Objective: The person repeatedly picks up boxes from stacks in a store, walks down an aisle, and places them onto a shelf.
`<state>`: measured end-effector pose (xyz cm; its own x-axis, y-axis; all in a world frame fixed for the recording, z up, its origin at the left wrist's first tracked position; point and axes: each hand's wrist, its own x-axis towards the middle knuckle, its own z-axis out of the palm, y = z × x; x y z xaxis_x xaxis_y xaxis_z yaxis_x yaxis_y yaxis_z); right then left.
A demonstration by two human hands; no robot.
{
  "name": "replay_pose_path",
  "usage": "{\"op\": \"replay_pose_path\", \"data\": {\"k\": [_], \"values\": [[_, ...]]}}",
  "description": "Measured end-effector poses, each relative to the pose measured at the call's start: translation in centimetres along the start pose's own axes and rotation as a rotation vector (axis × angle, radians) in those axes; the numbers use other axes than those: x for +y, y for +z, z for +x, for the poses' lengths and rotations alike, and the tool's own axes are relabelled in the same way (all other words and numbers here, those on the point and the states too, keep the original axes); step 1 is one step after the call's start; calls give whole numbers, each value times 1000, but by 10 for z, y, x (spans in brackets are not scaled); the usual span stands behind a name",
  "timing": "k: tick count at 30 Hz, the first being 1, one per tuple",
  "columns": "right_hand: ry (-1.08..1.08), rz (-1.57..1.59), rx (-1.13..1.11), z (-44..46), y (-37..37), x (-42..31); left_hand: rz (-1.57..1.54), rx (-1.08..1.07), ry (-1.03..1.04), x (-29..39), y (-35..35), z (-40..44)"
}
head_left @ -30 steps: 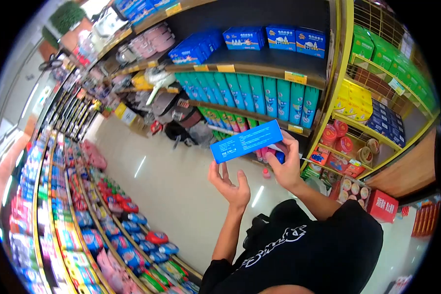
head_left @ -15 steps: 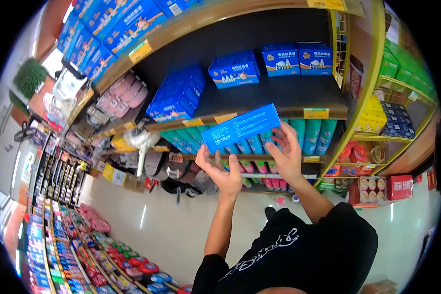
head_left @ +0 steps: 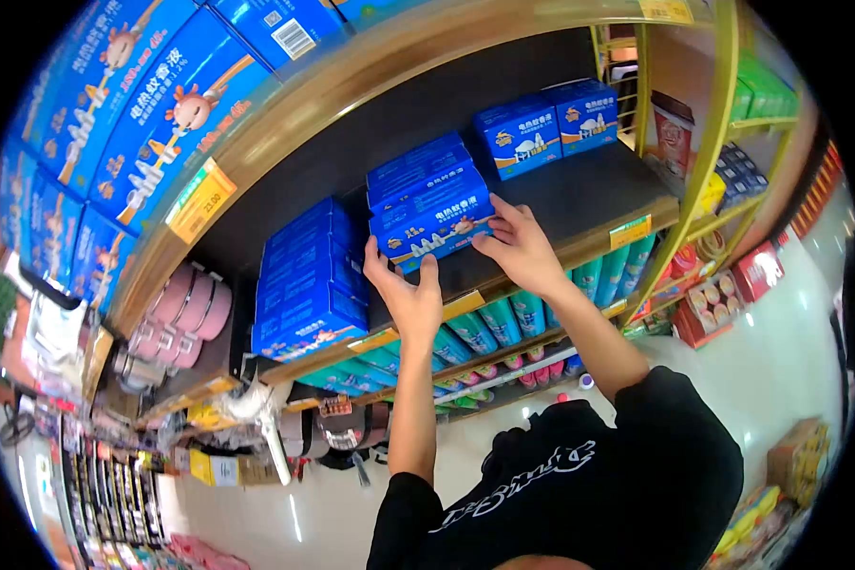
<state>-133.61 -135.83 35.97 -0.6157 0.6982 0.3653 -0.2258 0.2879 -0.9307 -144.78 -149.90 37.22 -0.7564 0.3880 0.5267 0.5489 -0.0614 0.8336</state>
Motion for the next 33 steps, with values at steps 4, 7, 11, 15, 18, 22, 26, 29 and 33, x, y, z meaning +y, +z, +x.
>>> {"op": "replay_pose_path", "data": {"k": [4, 7, 11, 15, 18, 22, 26, 29, 33], "values": [[26, -167, 112, 9, 18, -5, -143, -77, -47, -10, -4, 14], [26, -257, 130, 9, 26, -10, -260, -163, -35, -21, -11, 19], [-5, -126, 195, 4, 15, -1, -433, -237, 103, -48, -18, 20], [-114, -43, 389, -53, -3, -42, -391, -161, 322, 1, -24, -2], [-61, -26, 486, -112, -30, -54, -741, -142, 442, 73, -45, -34], [72, -42, 646, -215, -96, -16, -920, -170, 923, 122, -60, -61], [253, -134, 852, -327, -178, 18, -1177, -335, 1096, 161, -14, -106], [326, -171, 977, -397, -237, 2, -1326, -441, 1106, 193, 43, -155], [349, -303, 1114, -464, -304, -32, -1486, -564, 1094, 238, 117, -218]]}}
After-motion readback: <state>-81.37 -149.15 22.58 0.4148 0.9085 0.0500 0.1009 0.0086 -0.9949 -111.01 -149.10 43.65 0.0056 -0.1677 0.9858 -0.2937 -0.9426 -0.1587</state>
